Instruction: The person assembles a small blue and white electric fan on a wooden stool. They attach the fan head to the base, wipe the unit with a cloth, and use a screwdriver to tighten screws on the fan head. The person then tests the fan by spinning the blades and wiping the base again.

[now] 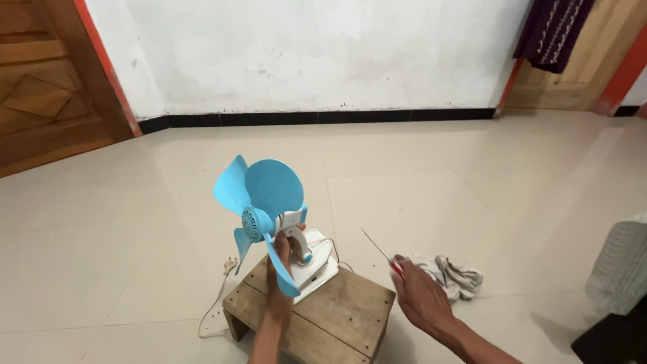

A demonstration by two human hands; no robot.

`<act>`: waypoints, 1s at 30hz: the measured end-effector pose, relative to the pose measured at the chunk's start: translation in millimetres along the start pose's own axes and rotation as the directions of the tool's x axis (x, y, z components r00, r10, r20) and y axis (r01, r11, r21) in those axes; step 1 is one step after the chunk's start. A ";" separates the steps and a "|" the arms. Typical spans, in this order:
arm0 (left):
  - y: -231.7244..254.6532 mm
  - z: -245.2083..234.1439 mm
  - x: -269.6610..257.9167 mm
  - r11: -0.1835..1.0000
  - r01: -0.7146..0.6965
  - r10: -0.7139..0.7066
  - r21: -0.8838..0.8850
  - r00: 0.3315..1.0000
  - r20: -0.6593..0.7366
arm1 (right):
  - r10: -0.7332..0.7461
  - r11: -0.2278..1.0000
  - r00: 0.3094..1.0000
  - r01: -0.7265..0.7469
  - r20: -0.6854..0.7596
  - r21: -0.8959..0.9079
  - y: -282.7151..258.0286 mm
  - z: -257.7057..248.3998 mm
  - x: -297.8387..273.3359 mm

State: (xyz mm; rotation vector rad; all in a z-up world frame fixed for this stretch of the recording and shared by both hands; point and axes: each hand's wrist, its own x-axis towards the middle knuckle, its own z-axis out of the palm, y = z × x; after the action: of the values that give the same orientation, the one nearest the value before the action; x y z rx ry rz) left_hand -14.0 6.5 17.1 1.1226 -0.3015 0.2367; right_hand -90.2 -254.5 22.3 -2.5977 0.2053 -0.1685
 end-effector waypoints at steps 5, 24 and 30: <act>8.8 -11.9 1.7 0.909 -0.073 -0.009 0.411 0.981 0.194 | 0.182 0.963 0.977 -0.153 0.114 -0.223 140.8 85.6 37.4; -73.3 12.4 8.0 0.674 -0.082 0.208 0.735 0.975 -0.082 | -0.479 0.835 0.735 0.551 -0.479 0.010 -115.2 -77.3 -21.8; -75.8 7.1 12.8 0.672 -0.126 0.300 0.730 0.947 -0.113 | -0.656 0.745 0.604 0.615 -0.453 -0.258 -138.5 -93.0 -54.8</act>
State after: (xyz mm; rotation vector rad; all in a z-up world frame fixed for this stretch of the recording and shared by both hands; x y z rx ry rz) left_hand 22.5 -31.0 -39.6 1.8274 -0.1292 0.7413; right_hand -143.1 -172.8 168.5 -2.5176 -0.5744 -1.1558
